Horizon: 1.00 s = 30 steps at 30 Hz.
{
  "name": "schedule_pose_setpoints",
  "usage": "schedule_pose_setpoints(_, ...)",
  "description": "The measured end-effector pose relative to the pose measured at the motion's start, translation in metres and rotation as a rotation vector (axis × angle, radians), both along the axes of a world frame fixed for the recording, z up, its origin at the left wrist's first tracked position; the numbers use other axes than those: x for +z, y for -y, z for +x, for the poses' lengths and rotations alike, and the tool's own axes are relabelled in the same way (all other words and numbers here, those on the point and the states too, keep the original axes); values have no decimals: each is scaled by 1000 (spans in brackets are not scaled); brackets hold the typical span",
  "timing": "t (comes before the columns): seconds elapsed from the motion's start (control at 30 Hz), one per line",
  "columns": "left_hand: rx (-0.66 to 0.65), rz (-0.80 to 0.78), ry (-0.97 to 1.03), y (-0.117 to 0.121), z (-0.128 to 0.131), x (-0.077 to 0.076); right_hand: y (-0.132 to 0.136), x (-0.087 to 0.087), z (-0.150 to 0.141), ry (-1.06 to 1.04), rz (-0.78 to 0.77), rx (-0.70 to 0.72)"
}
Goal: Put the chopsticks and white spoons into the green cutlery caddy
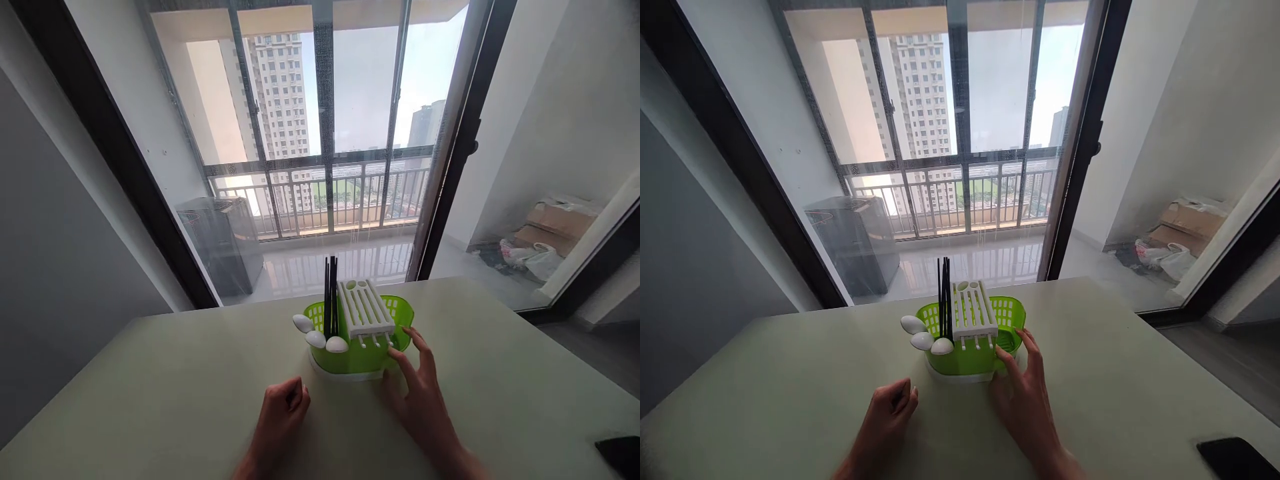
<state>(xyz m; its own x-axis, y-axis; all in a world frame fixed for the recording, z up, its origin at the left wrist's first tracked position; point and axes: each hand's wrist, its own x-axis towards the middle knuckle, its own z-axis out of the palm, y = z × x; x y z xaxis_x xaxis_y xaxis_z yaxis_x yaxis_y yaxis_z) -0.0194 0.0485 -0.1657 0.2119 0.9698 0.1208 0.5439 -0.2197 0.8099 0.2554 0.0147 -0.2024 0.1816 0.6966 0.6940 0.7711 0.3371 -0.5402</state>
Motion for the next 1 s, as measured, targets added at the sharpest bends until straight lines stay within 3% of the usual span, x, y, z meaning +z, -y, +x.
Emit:
schedule_pose_setpoints(0.33,262,94,28,-3,-4,0,-1,0,1,-18,30,47)
schedule_pose_setpoints(0.5,319,128,105,-30,-12,13,-4,-5,2,-33,54,57)
schedule_pose_setpoints(0.67,303,170,169,-85,-18,64,-5,-5,1,-42,45,60)
schedule_pose_setpoints(0.87,-61,51,166,-123,7,138,-7,-5,0,-42,88,66)
schedule_pose_setpoints(1.0,-225,-52,113,-132,32,164,-8,-2,1,-29,99,65)
